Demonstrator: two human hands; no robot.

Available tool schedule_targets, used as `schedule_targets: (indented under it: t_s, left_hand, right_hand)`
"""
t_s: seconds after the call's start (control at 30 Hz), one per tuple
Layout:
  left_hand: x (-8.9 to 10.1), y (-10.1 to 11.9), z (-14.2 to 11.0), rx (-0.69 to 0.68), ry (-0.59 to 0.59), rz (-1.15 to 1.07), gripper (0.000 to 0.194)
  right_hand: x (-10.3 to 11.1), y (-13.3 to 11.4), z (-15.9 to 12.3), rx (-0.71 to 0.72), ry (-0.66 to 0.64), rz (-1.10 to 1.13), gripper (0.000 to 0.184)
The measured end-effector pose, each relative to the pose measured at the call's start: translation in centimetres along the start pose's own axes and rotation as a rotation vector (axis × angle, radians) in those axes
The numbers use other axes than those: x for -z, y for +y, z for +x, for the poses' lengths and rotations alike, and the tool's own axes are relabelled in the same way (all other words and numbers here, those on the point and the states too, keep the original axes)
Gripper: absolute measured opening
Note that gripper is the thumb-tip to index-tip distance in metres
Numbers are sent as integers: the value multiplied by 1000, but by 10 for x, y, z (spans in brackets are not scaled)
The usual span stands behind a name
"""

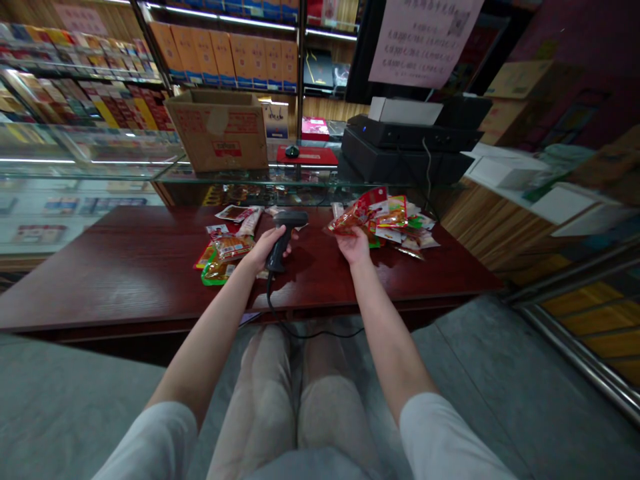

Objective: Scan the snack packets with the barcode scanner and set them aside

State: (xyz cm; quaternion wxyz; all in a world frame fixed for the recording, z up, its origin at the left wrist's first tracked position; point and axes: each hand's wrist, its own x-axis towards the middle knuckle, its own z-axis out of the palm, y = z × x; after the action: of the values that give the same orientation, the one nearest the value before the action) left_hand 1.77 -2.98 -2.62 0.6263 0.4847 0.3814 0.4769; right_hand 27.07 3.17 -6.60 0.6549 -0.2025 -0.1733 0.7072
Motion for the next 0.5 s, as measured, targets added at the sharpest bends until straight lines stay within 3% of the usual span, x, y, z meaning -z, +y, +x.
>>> schedule_targets:
  t_s: [0.13, 0.23, 0.37, 0.5]
  left_hand:
    - [2, -1, 0, -6, -12, -7, 56]
    - [3, -2, -1, -14, -22, -2, 60]
    - [2, -3, -2, -33, -50, 5, 64]
    - [3, -5, -2, -21, -102, 25, 63]
  right_hand:
    - [2, -2, -10, -23, -76, 108, 21]
    - [4, -2, -13, -38, -150, 70, 20]
    - [9, -2, -7, -188, -249, -20, 20]
    - [13, 2, 1, -261, -203, -66, 21]
